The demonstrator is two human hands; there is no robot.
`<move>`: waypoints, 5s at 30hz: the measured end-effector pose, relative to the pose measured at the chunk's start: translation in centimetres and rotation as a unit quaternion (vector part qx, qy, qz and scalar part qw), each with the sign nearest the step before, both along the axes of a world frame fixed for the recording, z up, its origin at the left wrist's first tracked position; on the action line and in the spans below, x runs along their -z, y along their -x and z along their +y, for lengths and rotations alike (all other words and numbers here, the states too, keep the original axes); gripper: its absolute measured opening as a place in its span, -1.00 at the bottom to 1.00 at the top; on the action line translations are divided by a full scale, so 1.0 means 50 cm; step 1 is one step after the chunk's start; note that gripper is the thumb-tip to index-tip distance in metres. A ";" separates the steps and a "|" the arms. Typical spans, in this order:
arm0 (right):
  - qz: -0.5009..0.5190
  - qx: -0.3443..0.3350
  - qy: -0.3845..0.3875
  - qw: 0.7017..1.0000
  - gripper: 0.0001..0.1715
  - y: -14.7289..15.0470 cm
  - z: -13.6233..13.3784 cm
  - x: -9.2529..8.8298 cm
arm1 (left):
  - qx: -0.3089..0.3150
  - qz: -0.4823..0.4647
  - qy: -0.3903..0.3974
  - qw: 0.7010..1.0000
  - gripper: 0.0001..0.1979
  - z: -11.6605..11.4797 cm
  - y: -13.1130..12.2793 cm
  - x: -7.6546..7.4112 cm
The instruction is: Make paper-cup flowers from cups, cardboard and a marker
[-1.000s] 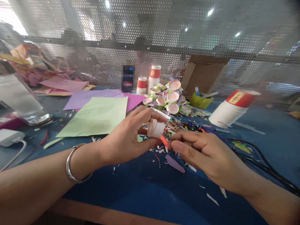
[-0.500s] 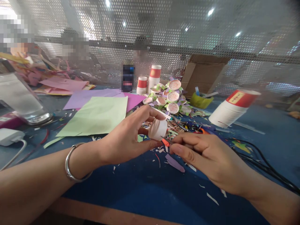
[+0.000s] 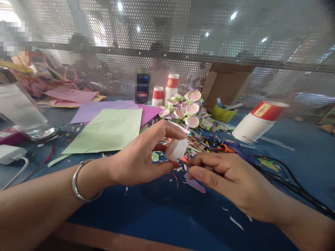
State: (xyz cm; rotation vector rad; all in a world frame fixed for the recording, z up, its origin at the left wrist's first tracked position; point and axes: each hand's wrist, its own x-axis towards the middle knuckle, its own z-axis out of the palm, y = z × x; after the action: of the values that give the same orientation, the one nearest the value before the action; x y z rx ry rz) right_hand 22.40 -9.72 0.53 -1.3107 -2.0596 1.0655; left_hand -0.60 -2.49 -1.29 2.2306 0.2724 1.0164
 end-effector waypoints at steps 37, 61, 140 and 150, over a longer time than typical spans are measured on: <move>0.144 -0.017 0.089 0.986 -0.57 -0.015 0.001 0.016 | 0.020 0.009 -0.053 0.998 -0.45 0.004 0.007 0.001; 0.083 0.091 -0.108 0.987 -0.86 0.014 0.000 0.008 | 0.108 0.162 0.393 0.899 -0.68 -0.012 -0.014 -0.038; -0.087 0.090 -0.116 0.985 -0.59 0.008 0.011 0.029 | -0.266 0.182 0.039 0.946 -0.88 -0.041 -0.014 -0.045; -0.108 0.090 -0.124 0.982 -0.51 0.014 0.006 0.022 | -0.291 0.201 -0.057 0.934 -0.94 -0.051 -0.018 -0.046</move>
State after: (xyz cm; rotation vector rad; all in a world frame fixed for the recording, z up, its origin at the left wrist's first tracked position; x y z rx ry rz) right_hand 21.69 -9.42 -0.59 -1.4997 -2.0975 0.5896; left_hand 0.30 -5.04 1.02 2.5128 1.1350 0.8559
